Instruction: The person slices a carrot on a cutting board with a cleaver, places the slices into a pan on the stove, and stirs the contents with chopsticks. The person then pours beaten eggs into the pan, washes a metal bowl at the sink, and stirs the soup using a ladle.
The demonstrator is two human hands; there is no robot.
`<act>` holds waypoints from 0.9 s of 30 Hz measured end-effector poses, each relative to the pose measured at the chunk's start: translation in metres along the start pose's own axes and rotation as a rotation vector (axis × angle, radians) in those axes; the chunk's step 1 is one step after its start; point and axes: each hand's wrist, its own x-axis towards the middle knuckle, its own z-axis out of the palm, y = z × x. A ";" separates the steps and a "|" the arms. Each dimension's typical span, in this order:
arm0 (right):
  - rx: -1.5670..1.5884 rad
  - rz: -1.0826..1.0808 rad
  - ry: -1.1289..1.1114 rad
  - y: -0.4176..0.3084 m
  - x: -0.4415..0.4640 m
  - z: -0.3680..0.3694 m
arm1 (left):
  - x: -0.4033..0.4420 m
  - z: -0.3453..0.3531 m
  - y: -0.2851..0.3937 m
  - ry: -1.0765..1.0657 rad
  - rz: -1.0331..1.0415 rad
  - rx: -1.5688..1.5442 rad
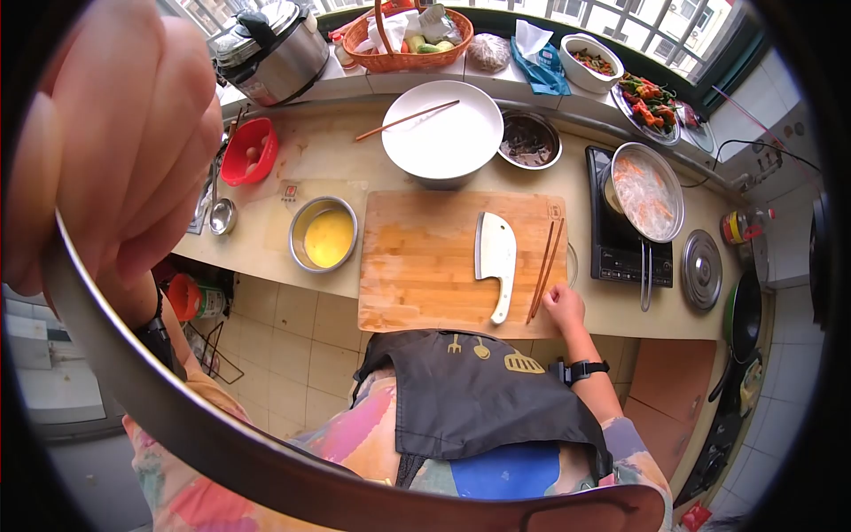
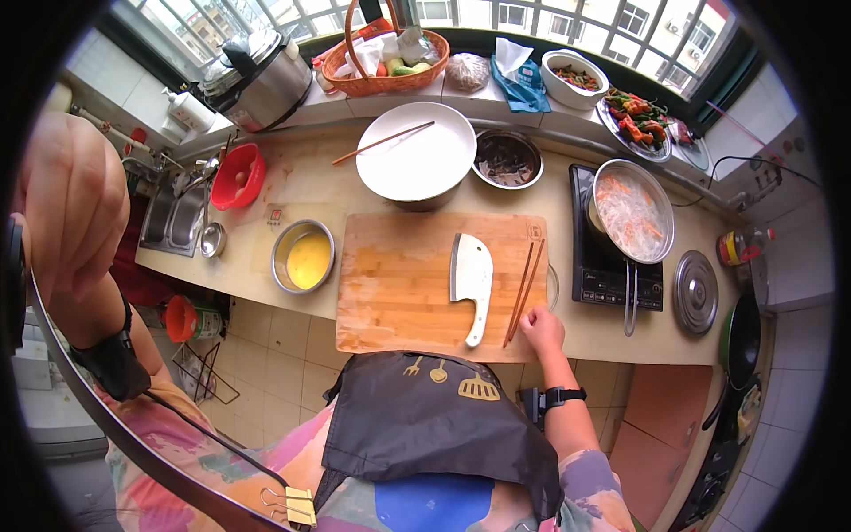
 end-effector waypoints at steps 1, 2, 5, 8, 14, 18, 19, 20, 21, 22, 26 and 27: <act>0.006 -0.011 0.007 0.000 0.000 0.000 | 0.000 0.000 0.002 -0.016 -0.009 0.011; 0.011 -0.023 0.013 -0.001 0.000 0.000 | -0.001 0.001 0.003 -0.016 -0.010 0.013; 0.011 -0.015 0.007 -0.002 -0.001 -0.002 | 0.000 0.002 0.006 -0.029 -0.011 0.001; 0.034 -0.016 0.013 -0.002 -0.002 -0.002 | -0.001 0.003 0.008 -0.042 -0.015 -0.013; -0.003 -0.022 0.008 -0.003 -0.001 -0.003 | -0.004 0.007 0.012 -0.063 -0.023 -0.043; 0.016 -0.045 0.034 0.002 -0.001 0.000 | -0.005 0.008 0.014 -0.079 -0.032 -0.074; 0.008 -0.035 0.018 0.001 -0.001 0.000 | -0.005 0.008 0.015 -0.084 -0.042 -0.094; 0.001 -0.026 0.003 0.000 0.000 -0.001 | -0.004 0.008 0.014 -0.084 -0.041 -0.093; 0.001 -0.028 0.008 0.000 0.000 -0.001 | -0.001 0.008 0.014 -0.086 -0.022 -0.086; 0.004 -0.026 0.015 0.000 0.000 0.000 | 0.001 0.008 0.014 -0.087 -0.004 -0.079; -0.006 -0.038 0.012 0.002 0.001 0.002 | 0.000 0.010 0.010 0.019 0.030 -0.038; -0.007 -0.040 0.013 0.002 0.001 0.001 | -0.001 0.010 0.009 0.054 0.041 -0.027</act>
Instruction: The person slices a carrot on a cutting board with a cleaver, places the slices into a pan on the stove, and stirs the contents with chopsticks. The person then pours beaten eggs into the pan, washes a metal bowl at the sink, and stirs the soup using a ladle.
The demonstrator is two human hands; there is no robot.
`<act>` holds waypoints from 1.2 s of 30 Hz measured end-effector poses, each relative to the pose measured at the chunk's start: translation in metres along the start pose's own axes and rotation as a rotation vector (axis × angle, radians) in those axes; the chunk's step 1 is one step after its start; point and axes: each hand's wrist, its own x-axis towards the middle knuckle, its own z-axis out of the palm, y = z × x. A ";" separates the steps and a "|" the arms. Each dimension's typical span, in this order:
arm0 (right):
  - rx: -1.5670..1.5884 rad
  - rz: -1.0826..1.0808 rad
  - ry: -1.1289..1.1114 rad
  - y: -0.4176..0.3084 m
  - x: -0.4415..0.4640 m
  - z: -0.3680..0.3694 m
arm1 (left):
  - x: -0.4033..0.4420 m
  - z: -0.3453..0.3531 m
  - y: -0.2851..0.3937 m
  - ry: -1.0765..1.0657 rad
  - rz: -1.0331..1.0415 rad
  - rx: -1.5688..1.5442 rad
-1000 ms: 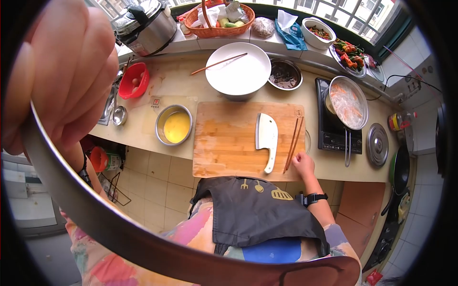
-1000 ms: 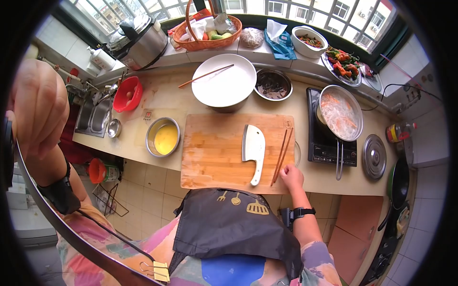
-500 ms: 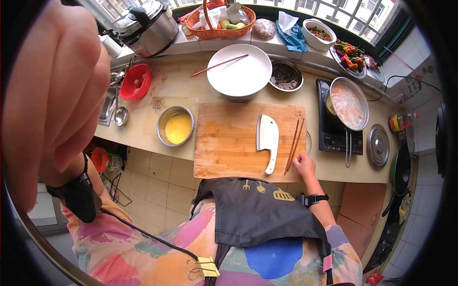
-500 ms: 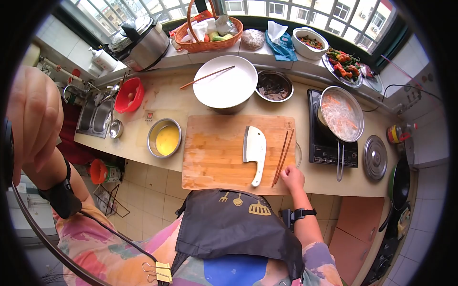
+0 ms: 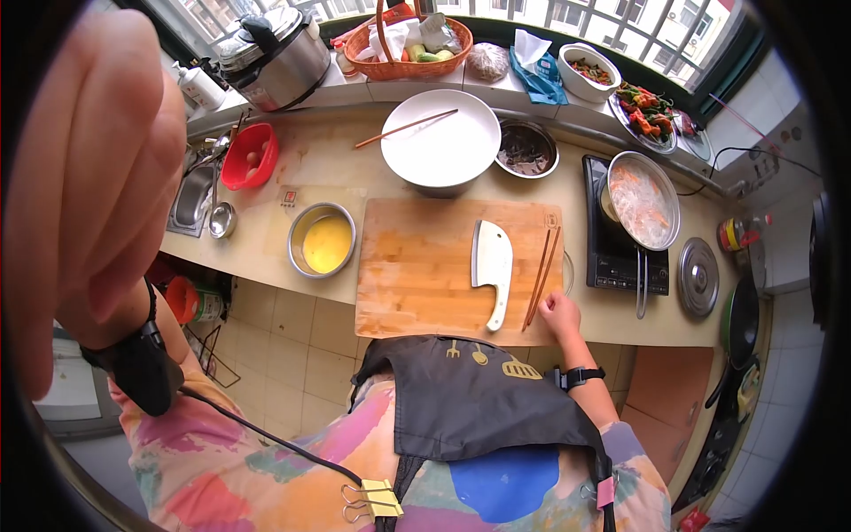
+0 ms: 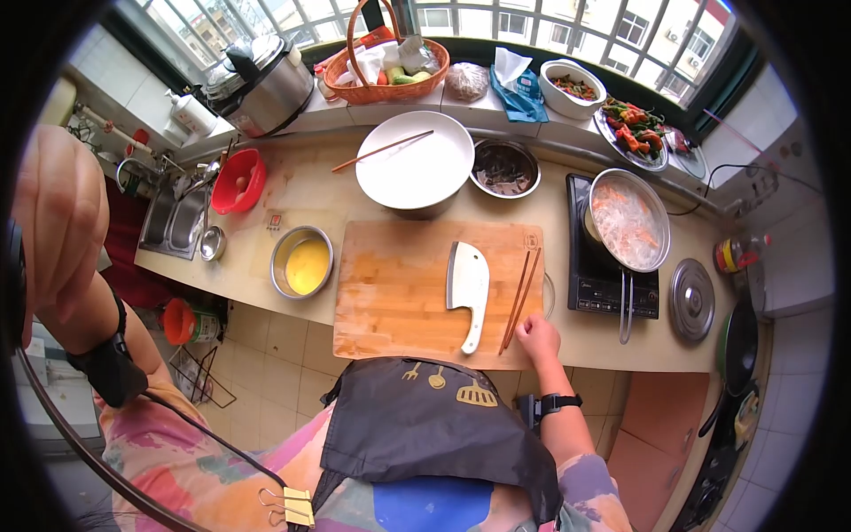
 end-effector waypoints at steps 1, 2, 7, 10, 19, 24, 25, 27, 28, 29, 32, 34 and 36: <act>0.003 0.006 -0.005 0.000 0.000 0.000 | -0.001 0.000 -0.001 0.035 0.012 0.012; 0.007 0.013 -0.009 -0.001 0.000 -0.001 | -0.001 0.000 -0.002 0.069 0.023 0.023; 0.003 0.030 -0.028 -0.002 0.000 -0.003 | -0.003 0.001 -0.011 0.219 0.072 0.067; 0.023 0.024 -0.027 -0.006 -0.004 -0.009 | 0.010 0.019 -0.035 0.450 0.189 0.132; 0.011 0.027 -0.024 -0.006 -0.002 -0.007 | 0.048 -0.025 -0.084 1.024 0.155 0.139; 0.051 0.034 0.006 -0.008 -0.004 -0.009 | 0.074 -0.090 -0.169 1.151 0.056 -0.048; 0.067 0.036 0.026 -0.005 -0.004 -0.006 | 0.080 -0.101 -0.187 1.224 0.023 -0.097; 0.081 0.038 0.032 -0.005 -0.003 -0.007 | 0.091 -0.128 -0.226 1.326 0.033 -0.211; 0.069 0.042 0.025 -0.006 -0.003 -0.007 | 0.098 -0.140 -0.242 1.393 0.061 -0.245; 0.088 0.042 0.038 -0.006 -0.002 -0.004 | 0.103 -0.150 -0.252 1.446 0.076 -0.279; 0.059 0.041 0.049 -0.001 -0.001 -0.005 | 0.121 -0.184 -0.271 1.549 0.147 -0.340; 0.088 0.054 0.023 -0.002 0.000 -0.004 | 0.134 -0.196 -0.267 1.571 0.134 -0.342; 0.077 0.059 0.018 -0.002 0.000 -0.005 | 0.145 -0.213 -0.262 1.581 0.164 -0.342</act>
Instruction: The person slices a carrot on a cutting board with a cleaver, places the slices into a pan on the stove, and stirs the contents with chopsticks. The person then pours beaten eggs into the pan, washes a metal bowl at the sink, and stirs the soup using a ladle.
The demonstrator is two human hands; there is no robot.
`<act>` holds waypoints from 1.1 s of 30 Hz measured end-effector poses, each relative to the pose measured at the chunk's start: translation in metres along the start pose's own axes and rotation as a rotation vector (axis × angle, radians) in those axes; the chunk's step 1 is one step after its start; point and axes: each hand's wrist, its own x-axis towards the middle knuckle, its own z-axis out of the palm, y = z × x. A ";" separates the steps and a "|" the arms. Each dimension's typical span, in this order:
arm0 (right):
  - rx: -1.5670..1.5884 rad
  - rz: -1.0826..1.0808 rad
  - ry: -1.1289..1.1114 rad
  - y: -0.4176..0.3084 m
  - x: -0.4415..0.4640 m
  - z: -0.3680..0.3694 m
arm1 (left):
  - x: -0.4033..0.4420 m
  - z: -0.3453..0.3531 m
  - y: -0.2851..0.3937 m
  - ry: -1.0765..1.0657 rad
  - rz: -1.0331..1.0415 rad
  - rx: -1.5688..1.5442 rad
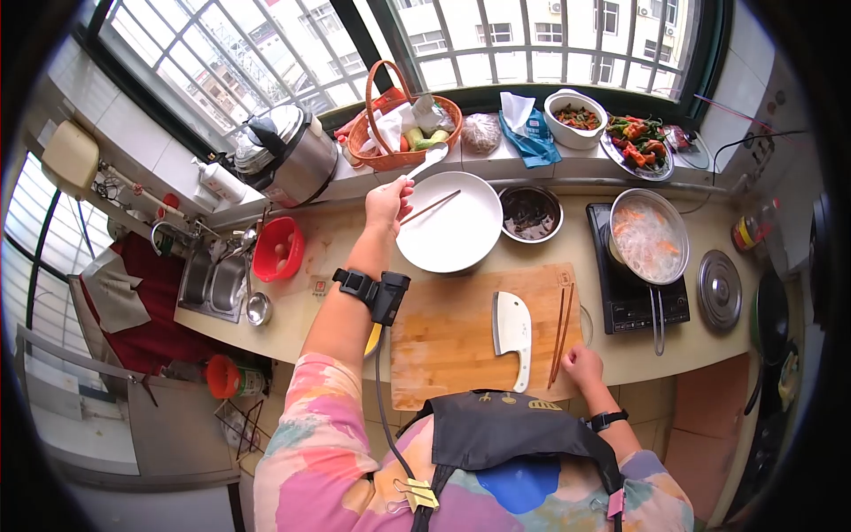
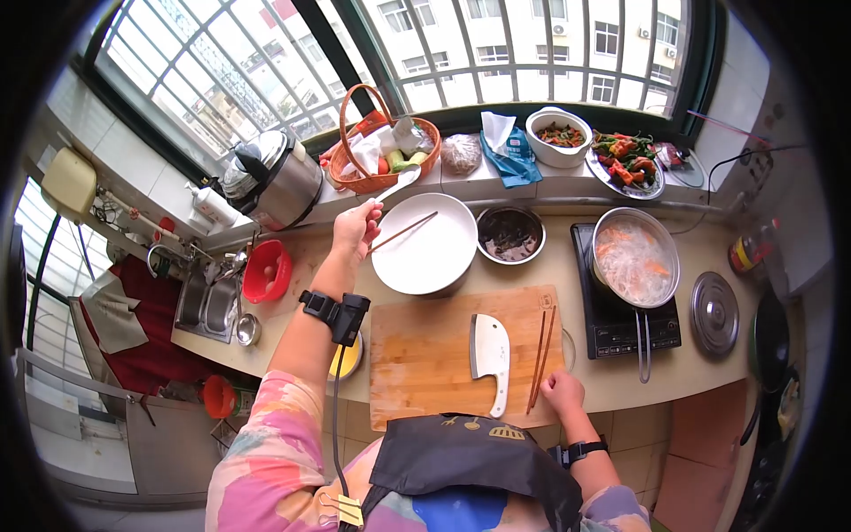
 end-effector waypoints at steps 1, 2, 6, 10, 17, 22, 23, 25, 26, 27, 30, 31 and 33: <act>-0.007 -0.004 0.007 0.000 0.000 0.001 | 0.009 0.005 0.001 -0.003 -0.010 -0.015; -0.016 -0.007 0.012 0.000 -0.001 0.001 | 0.019 0.010 0.002 -0.001 -0.013 -0.018; -0.016 0.002 0.018 -0.001 0.000 0.002 | 0.061 0.037 0.006 0.026 -0.066 -0.127; -0.025 0.021 0.022 0.001 0.002 0.003 | 0.094 0.059 0.000 0.049 -0.095 -0.131; -0.016 0.077 0.002 -0.002 0.001 0.003 | 0.114 0.068 -0.011 0.065 -0.127 -0.250; -0.038 0.069 0.022 -0.004 -0.001 0.005 | 0.057 0.032 -0.013 -0.012 -0.071 -0.223; -0.038 0.053 0.040 -0.004 0.000 0.006 | 0.041 0.021 -0.017 -0.070 -0.070 -0.208; -0.045 0.035 0.060 -0.004 -0.001 0.006 | 0.009 0.002 -0.034 -0.144 -0.090 -0.157; -0.041 0.042 0.050 -0.005 0.000 0.006 | -0.011 -0.007 -0.043 -0.165 -0.118 -0.164; -0.050 0.034 0.046 -0.004 0.000 0.006 | -0.030 -0.015 -0.055 -0.166 -0.154 -0.162; -0.056 0.027 0.035 -0.003 -0.001 0.005 | -0.075 -0.034 -0.089 -0.167 -0.249 -0.200; -0.048 0.019 0.033 -0.003 -0.001 0.005 | -0.085 -0.040 -0.099 -0.166 -0.261 -0.234; -0.065 0.017 0.034 -0.002 -0.001 0.008 | -0.096 -0.046 -0.111 -0.153 -0.275 -0.225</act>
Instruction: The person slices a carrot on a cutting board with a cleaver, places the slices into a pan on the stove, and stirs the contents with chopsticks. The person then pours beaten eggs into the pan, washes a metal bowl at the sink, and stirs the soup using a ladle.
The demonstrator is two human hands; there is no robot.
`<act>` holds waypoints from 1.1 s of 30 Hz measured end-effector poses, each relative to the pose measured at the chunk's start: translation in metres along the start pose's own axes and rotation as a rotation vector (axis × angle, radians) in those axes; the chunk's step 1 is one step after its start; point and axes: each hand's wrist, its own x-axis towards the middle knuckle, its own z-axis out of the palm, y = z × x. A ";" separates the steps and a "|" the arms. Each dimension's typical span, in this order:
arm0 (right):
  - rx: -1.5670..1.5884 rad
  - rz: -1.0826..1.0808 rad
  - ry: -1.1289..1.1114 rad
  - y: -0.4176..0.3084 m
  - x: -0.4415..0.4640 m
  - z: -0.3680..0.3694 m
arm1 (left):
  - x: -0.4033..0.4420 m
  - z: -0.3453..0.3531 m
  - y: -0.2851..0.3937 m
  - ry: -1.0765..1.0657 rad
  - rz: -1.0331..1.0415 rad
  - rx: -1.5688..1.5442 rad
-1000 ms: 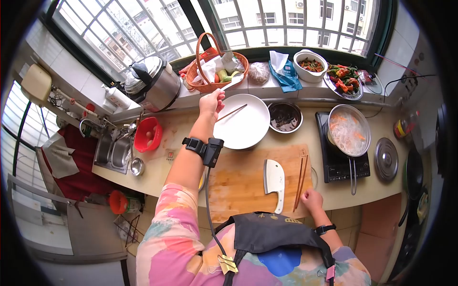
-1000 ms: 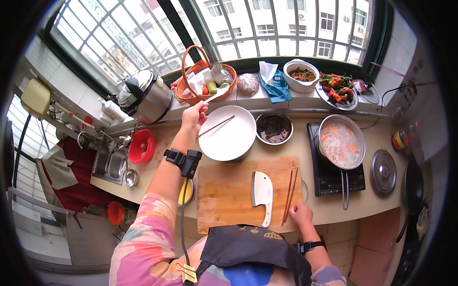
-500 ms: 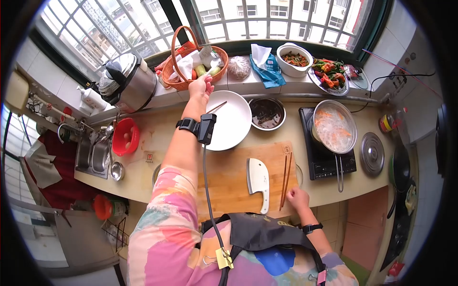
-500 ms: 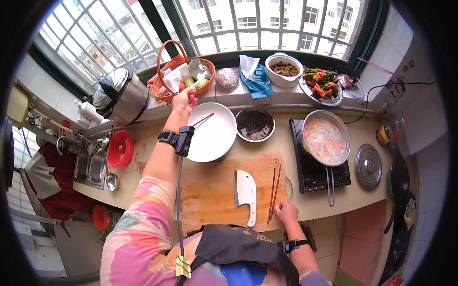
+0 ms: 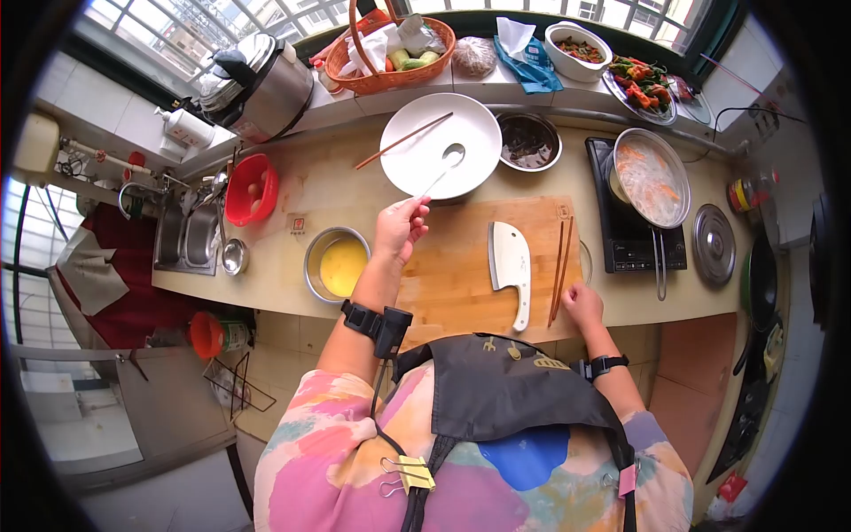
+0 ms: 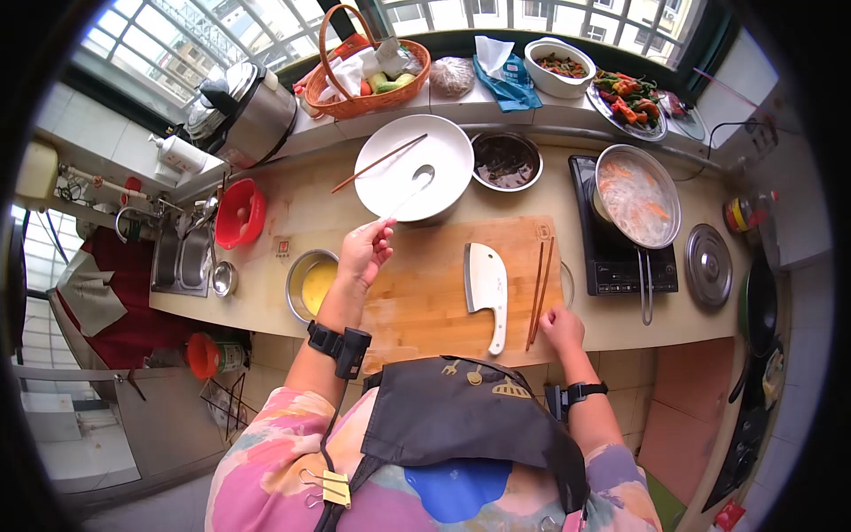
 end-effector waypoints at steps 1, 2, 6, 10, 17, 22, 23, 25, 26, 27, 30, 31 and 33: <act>-0.009 0.007 0.004 0.001 0.000 0.001 | -0.005 -0.003 -0.006 0.009 -0.016 0.015; -0.020 -0.007 -0.001 0.001 0.001 0.002 | -0.007 -0.004 -0.009 0.019 -0.018 0.041; -0.029 -0.022 0.012 0.006 0.004 0.007 | -0.002 -0.011 -0.017 -0.002 -0.062 0.102; 0.137 0.008 -0.124 0.019 0.014 0.009 | -0.002 -0.019 -0.026 0.064 0.017 0.247; 0.472 -0.463 -0.148 -0.116 -0.010 -0.095 | 0.014 -0.053 -0.066 0.475 0.604 0.488; 0.423 -0.942 -0.638 -0.238 -0.079 -0.096 | -0.002 -0.038 -0.080 0.257 0.455 0.333; 0.391 -1.040 -0.698 -0.248 -0.089 -0.082 | 0.004 -0.040 -0.092 0.257 0.409 0.343; 0.390 -1.142 -0.729 -0.259 -0.101 -0.052 | 0.006 -0.042 -0.104 0.236 0.350 0.384; 0.401 -1.086 -0.784 -0.260 -0.104 -0.046 | 0.001 -0.040 -0.106 0.212 0.343 0.414; 0.409 -1.032 -0.836 -0.261 -0.105 -0.046 | 0.003 -0.042 -0.110 0.209 0.368 0.399; 0.413 -1.064 -0.795 -0.263 -0.110 -0.048 | -0.001 -0.041 -0.118 0.215 0.405 0.545; 0.360 -1.116 -0.777 -0.263 -0.112 -0.046 | -0.011 -0.036 -0.112 0.197 0.414 0.576; 0.305 -1.094 -0.770 -0.264 -0.118 -0.045 | -0.023 -0.031 -0.111 0.180 0.438 0.600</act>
